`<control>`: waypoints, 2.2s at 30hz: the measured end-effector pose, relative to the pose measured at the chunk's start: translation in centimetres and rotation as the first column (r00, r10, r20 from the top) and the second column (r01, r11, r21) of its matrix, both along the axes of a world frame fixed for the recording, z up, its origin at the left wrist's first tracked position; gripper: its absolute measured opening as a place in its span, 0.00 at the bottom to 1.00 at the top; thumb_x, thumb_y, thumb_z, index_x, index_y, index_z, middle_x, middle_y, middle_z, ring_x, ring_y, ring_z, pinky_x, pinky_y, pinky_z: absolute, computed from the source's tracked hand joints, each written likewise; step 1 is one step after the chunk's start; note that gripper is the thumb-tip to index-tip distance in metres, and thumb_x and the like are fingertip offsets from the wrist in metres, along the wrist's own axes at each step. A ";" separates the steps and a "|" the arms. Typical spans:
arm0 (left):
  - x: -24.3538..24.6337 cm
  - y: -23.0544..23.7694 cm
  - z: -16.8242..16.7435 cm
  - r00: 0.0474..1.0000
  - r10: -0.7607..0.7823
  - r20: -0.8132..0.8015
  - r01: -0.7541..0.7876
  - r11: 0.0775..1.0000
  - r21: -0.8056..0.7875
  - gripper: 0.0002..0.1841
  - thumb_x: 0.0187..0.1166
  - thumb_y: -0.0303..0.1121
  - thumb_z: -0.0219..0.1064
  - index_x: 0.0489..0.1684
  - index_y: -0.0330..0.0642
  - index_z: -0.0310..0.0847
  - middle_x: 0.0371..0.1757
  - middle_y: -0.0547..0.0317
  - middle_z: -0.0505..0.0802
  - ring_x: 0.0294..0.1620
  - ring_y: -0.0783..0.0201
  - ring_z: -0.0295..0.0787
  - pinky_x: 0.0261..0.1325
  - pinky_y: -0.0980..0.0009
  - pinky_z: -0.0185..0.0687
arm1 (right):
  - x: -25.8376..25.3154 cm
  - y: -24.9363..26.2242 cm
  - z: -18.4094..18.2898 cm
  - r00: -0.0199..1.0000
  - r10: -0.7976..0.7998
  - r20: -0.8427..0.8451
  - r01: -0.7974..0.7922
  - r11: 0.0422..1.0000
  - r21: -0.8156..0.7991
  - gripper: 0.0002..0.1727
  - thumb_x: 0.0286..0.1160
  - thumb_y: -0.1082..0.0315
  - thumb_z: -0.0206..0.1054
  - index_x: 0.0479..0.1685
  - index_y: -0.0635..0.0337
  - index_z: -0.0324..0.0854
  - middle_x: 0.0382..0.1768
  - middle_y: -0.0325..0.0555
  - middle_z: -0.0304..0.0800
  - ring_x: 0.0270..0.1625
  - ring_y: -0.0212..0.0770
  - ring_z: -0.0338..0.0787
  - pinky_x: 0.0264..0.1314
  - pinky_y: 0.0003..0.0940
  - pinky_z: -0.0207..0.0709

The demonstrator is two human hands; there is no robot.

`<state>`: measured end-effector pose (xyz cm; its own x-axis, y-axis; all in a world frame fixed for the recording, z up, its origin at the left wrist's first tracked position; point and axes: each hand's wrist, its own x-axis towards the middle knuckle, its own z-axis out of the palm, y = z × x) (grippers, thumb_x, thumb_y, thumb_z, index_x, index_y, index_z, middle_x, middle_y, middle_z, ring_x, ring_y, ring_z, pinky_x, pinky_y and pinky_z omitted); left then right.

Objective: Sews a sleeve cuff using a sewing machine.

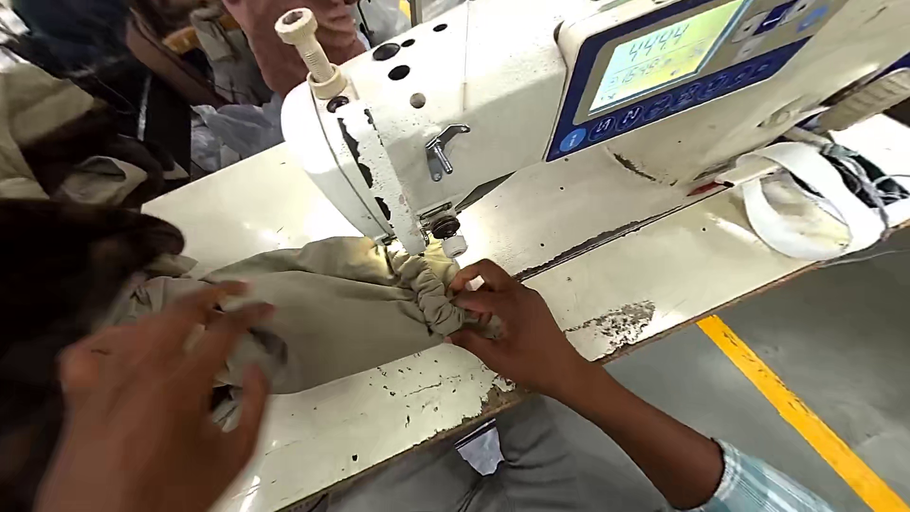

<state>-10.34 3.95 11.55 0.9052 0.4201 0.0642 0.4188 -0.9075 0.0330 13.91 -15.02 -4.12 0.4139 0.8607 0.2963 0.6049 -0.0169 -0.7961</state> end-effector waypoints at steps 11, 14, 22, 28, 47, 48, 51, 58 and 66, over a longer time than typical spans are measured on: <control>10.7 -6.6 -10.9 0.960 -0.251 0.124 0.248 0.968 0.044 0.11 0.79 0.40 0.66 0.46 0.49 0.93 0.55 0.54 0.92 0.35 0.53 0.91 0.28 0.57 0.86 | 9.0 5.4 2.9 0.983 0.147 -0.112 -0.154 0.986 -0.064 0.12 0.75 0.64 0.70 0.48 0.63 0.86 0.41 0.43 0.92 0.42 0.34 0.91 0.47 0.37 0.86; 11.5 -6.6 -10.6 0.972 -0.220 0.084 0.215 0.975 0.059 0.14 0.79 0.44 0.65 0.41 0.46 0.93 0.50 0.56 0.92 0.33 0.54 0.90 0.26 0.58 0.85 | 9.4 8.8 3.2 0.988 0.155 0.022 -0.151 0.979 -0.138 0.12 0.65 0.62 0.75 0.22 0.58 0.82 0.22 0.40 0.81 0.29 0.37 0.80 0.34 0.43 0.71; 12.5 -10.7 -9.1 0.992 -0.112 0.049 0.101 0.975 0.198 0.09 0.75 0.35 0.67 0.26 0.44 0.89 0.56 0.51 0.91 0.65 0.42 0.81 0.63 0.41 0.68 | 7.6 9.0 2.7 0.998 -0.022 0.050 0.030 0.986 -0.164 0.09 0.61 0.63 0.75 0.22 0.56 0.83 0.22 0.40 0.80 0.29 0.42 0.81 0.30 0.48 0.68; 11.1 -13.1 -11.3 0.996 -0.046 0.075 0.024 0.960 0.278 0.09 0.74 0.32 0.63 0.34 0.47 0.93 0.67 0.56 0.91 0.76 0.44 0.77 0.70 0.44 0.61 | 7.4 9.2 3.2 0.997 -0.062 0.044 0.068 0.984 -0.166 0.05 0.59 0.65 0.77 0.26 0.54 0.87 0.26 0.40 0.85 0.35 0.42 0.85 0.34 0.48 0.71; 11.6 -12.7 -13.1 0.982 -0.103 0.158 0.095 0.994 0.056 0.16 0.66 0.37 0.59 0.36 0.41 0.93 0.58 0.54 0.94 0.72 0.50 0.83 0.75 0.47 0.67 | 3.5 3.9 2.6 1.000 -0.011 0.017 0.014 0.979 -0.205 0.12 0.90 0.62 0.59 0.46 0.58 0.86 0.35 0.40 0.94 0.36 0.35 0.95 0.45 0.36 0.89; 11.5 -12.5 -12.7 0.983 -0.123 0.139 0.117 0.992 0.048 0.15 0.64 0.36 0.60 0.37 0.42 0.93 0.58 0.54 0.94 0.73 0.49 0.83 0.74 0.46 0.67 | 3.4 4.0 2.4 0.998 -0.014 0.054 0.026 0.974 -0.224 0.12 0.90 0.62 0.59 0.45 0.57 0.86 0.34 0.39 0.94 0.37 0.34 0.95 0.45 0.35 0.89; 10.9 -10.1 -11.3 0.958 -0.276 0.073 0.276 0.961 0.011 0.12 0.65 0.36 0.65 0.39 0.48 0.94 0.57 0.54 0.93 0.73 0.46 0.80 0.70 0.39 0.66 | 2.5 4.5 2.3 0.962 -0.030 0.271 0.092 0.971 -0.219 0.10 0.86 0.65 0.62 0.42 0.60 0.87 0.33 0.48 0.90 0.37 0.47 0.93 0.39 0.45 0.85; 9.6 -3.7 -9.4 0.954 -0.299 -0.001 0.299 0.954 -0.012 0.38 0.63 0.65 0.70 0.64 0.44 0.86 0.61 0.54 0.91 0.65 0.48 0.85 0.61 0.46 0.79 | 2.0 4.3 1.7 0.935 -0.031 0.355 0.107 0.975 -0.196 0.06 0.82 0.69 0.66 0.47 0.59 0.87 0.35 0.49 0.89 0.34 0.49 0.92 0.33 0.46 0.85; 9.3 -4.3 -11.7 0.969 -0.199 0.145 0.208 0.977 -0.049 0.34 0.62 0.60 0.68 0.63 0.46 0.89 0.63 0.60 0.92 0.63 0.52 0.83 0.57 0.54 0.78 | 2.2 3.8 1.8 0.936 -0.027 0.350 0.097 0.978 -0.184 0.11 0.87 0.60 0.61 0.48 0.55 0.87 0.33 0.43 0.85 0.33 0.41 0.88 0.33 0.38 0.81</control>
<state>-1.03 -0.39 -0.11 0.9563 0.2352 0.1736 0.2129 -0.9673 0.1378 16.13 -11.21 -2.30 0.3711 0.8917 0.2590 0.8333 -0.1967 -0.5167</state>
